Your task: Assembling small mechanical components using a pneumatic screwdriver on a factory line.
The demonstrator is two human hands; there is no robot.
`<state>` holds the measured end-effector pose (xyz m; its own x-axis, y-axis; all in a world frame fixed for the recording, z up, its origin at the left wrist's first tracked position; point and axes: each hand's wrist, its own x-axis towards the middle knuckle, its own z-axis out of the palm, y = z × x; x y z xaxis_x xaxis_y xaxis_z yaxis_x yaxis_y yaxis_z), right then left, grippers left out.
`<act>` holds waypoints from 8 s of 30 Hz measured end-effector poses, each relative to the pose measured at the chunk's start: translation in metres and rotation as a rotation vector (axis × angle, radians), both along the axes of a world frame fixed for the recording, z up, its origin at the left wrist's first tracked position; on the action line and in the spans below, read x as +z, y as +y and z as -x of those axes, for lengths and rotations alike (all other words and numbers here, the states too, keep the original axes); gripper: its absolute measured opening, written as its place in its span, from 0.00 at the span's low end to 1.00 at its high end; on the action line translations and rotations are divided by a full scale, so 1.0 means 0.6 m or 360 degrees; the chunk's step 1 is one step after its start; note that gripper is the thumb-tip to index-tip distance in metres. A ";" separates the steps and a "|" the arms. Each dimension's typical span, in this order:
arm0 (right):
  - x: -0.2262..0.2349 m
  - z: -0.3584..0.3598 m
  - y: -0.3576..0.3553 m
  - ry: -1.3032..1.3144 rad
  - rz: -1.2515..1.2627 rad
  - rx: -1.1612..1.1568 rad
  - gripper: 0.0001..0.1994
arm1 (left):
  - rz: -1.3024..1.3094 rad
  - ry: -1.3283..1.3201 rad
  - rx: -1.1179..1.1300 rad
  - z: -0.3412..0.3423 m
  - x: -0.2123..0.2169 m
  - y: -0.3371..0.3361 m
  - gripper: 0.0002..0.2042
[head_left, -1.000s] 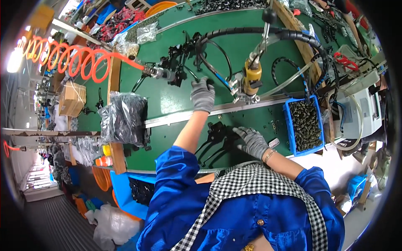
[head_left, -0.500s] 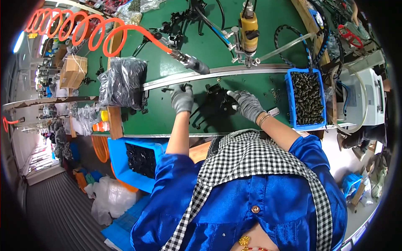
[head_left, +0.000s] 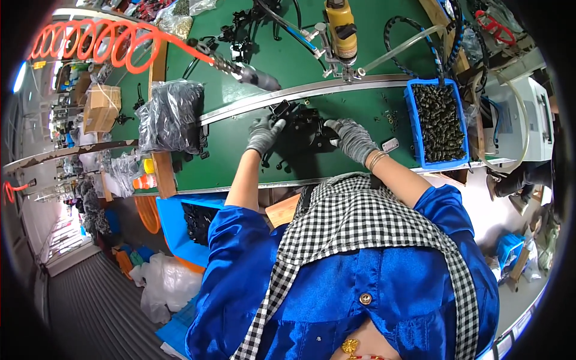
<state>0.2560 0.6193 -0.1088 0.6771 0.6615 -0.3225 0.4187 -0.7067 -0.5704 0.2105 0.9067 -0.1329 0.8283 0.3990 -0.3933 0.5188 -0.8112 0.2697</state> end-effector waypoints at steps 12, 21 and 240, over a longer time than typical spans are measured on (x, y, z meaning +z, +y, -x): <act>0.039 0.010 -0.057 0.0034 0.0103 -0.0252 0.25 | 0.0238 -0.0237 -0.0265 -0.049 -0.052 -0.070 0.27; -0.007 0.025 -0.232 -0.0270 0.0507 -0.0130 0.21 | -0.0154 -0.0621 -0.0175 0.083 -0.069 -0.089 0.28; -0.064 0.091 -0.140 -0.0259 -0.0398 -0.0925 0.09 | -0.0736 0.0064 0.0878 0.083 -0.044 0.363 0.18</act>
